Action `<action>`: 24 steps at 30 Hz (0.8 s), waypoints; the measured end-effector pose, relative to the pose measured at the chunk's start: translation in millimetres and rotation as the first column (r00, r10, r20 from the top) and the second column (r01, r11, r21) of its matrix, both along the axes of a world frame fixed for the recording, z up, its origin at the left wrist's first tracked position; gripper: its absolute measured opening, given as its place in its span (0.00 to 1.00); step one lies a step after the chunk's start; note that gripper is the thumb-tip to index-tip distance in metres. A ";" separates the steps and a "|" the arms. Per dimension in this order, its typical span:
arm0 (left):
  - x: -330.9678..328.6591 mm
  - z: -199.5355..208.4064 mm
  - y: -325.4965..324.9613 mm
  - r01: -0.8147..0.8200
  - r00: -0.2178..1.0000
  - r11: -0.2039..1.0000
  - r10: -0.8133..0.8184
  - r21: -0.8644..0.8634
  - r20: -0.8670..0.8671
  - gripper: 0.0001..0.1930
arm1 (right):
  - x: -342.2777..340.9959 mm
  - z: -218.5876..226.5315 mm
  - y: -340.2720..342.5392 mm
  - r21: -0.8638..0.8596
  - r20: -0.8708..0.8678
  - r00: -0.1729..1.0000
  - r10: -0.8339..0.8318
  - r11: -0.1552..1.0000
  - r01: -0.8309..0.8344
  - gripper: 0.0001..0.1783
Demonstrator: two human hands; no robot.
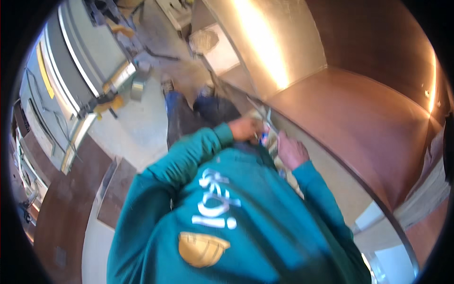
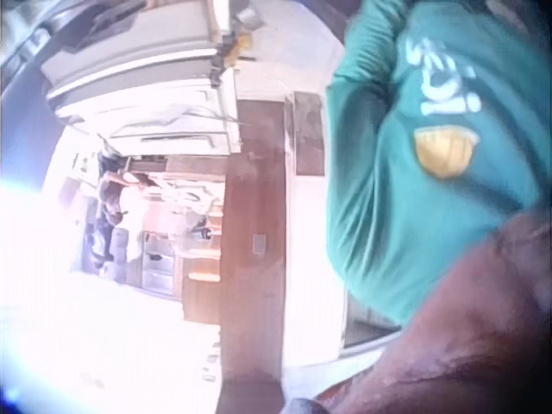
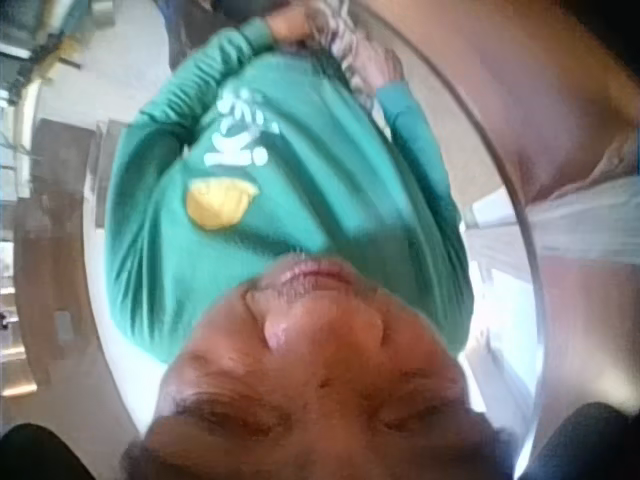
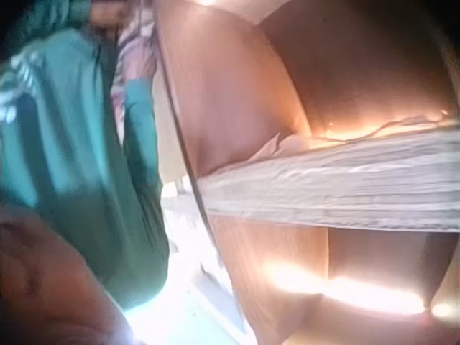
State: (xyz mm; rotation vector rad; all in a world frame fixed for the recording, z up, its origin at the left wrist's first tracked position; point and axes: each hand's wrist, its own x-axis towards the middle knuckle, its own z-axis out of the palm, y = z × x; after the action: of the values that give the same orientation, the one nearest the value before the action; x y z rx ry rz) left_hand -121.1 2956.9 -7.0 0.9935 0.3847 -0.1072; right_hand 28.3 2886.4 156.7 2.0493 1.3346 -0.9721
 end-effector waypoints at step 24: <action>-79.6 -0.8 117.2 -0.436 0.858 0.900 0.424 0.027 -0.289 0.16 | -69.4 -24.4 -68.0 0.267 -0.399 0.810 -0.430 0.791 0.551 0.24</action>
State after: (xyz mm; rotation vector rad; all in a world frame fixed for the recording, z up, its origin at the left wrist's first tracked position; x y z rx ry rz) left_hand -200.7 3074.1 -7.8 0.8315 0.8647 0.1494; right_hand -41.2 2818.5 132.4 2.7216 1.2170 -1.4184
